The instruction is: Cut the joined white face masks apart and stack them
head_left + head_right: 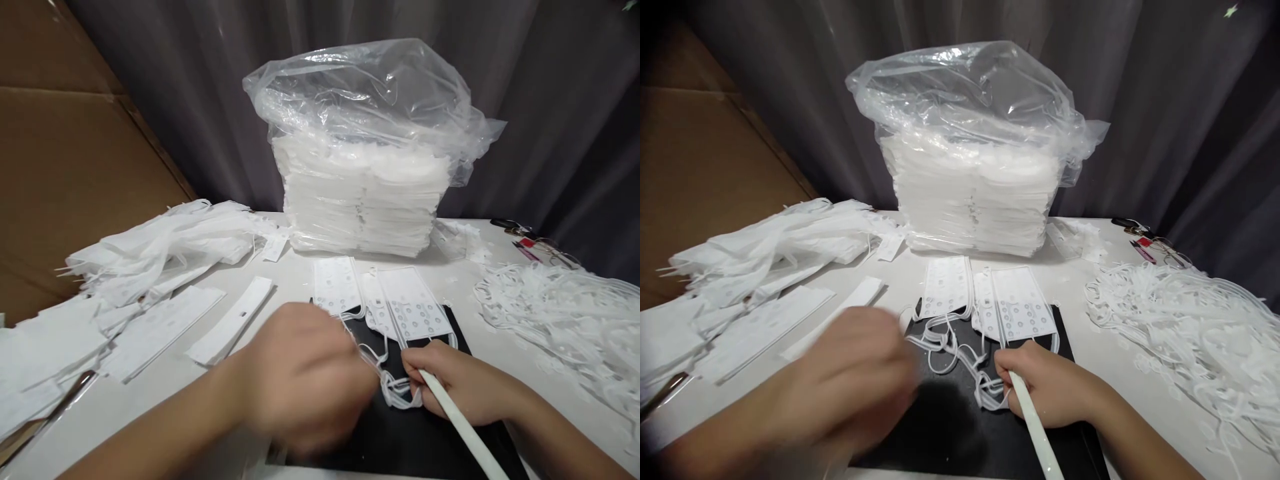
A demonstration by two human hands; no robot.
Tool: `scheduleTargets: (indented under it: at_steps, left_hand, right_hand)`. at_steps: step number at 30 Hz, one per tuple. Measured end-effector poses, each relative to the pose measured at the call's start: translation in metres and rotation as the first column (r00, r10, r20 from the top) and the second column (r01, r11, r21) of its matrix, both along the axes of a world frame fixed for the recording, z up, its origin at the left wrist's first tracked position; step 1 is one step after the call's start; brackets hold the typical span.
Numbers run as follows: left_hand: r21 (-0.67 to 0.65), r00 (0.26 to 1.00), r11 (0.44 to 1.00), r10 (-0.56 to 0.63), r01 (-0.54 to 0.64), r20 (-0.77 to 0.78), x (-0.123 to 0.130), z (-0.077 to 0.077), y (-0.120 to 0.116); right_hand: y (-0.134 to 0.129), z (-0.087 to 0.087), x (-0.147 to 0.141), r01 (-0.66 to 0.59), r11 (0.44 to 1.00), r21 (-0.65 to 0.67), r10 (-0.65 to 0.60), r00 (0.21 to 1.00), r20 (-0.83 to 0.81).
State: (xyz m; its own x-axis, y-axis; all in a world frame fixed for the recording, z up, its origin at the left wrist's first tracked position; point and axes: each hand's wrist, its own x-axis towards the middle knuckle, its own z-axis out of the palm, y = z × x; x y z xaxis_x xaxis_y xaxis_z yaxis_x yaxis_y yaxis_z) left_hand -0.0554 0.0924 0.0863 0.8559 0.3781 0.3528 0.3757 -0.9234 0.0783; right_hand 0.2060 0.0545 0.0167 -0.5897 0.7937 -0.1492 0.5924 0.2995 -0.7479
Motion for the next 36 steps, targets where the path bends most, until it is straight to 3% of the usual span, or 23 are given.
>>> scheduleTargets:
  at_steps: [4, 6, 8, 10, 15, 17, 21, 25, 28, 31, 36]
  left_hand:
    - [-0.063, 0.962, 0.995, 0.053, -0.073, -0.268, 0.01, -0.052, 0.034]
    - [-0.068, 0.937, 0.987, 0.112, -0.142, -0.332, 0.01, -0.074, 0.041]
    - [-0.094, 0.933, 0.981, 0.127, -0.168, -0.336, 0.008, -0.083, 0.041]
    - [-0.104, 0.936, 0.983, 0.107, -0.15, -0.334, 0.007, -0.082, 0.037]
    - [-0.06, 0.911, 0.998, -0.046, 0.023, -0.41, 0.011, -0.065, 0.02]
    - [-0.032, 0.9, 0.997, -0.083, 0.076, -0.427, 0.013, -0.062, 0.011]
    - [0.028, 0.92, 0.997, -0.056, 0.072, -0.388, 0.018, -0.059, -0.006]
    - [0.053, 0.956, 0.991, -0.101, 0.12, -0.275, 0.021, -0.056, -0.002]
    - [-0.011, 0.969, 0.999, -0.05, 0.049, -0.24, 0.016, -0.058, 0.02]
    - [-0.049, 0.974, 0.998, 0.018, -0.03, -0.225, 0.007, -0.071, 0.044]
    - [-0.133, 0.919, 0.973, 0.126, -0.187, -0.372, -0.006, -0.089, 0.06]
  right_hand:
    - [-0.001, 0.004, 0.002, 0.024, 0.997, 0.078, -0.021, 0.999, -0.039]
    - [0.002, 0.001, 0.002, 0.168, 0.97, 0.177, -0.148, 0.981, -0.122]
    - [0.006, -0.006, 0.003, 0.323, 0.897, 0.301, -0.297, 0.946, -0.129]
    - [0.01, -0.013, 0.004, 0.341, 0.863, 0.372, -0.353, 0.935, -0.037]
    - [0.011, -0.027, 0.003, 0.069, 0.959, 0.274, -0.113, 0.983, 0.148]
    - [0.01, -0.029, 0.002, 0.055, 0.97, 0.237, -0.098, 0.98, 0.172]
    - [0.007, -0.026, 0.0, 0.071, 0.979, 0.19, -0.114, 0.968, 0.225]
    - [0.004, -0.02, -0.001, 0.071, 0.973, 0.22, -0.125, 0.962, 0.241]
    - [0.001, -0.019, -0.001, 0.05, 0.967, 0.249, -0.112, 0.964, 0.241]
    - [-0.001, -0.021, 0.001, 0.045, 0.959, 0.28, -0.112, 0.967, 0.229]
    - [0.0, -0.025, 0.0, 0.053, 0.959, 0.277, -0.121, 0.964, 0.237]
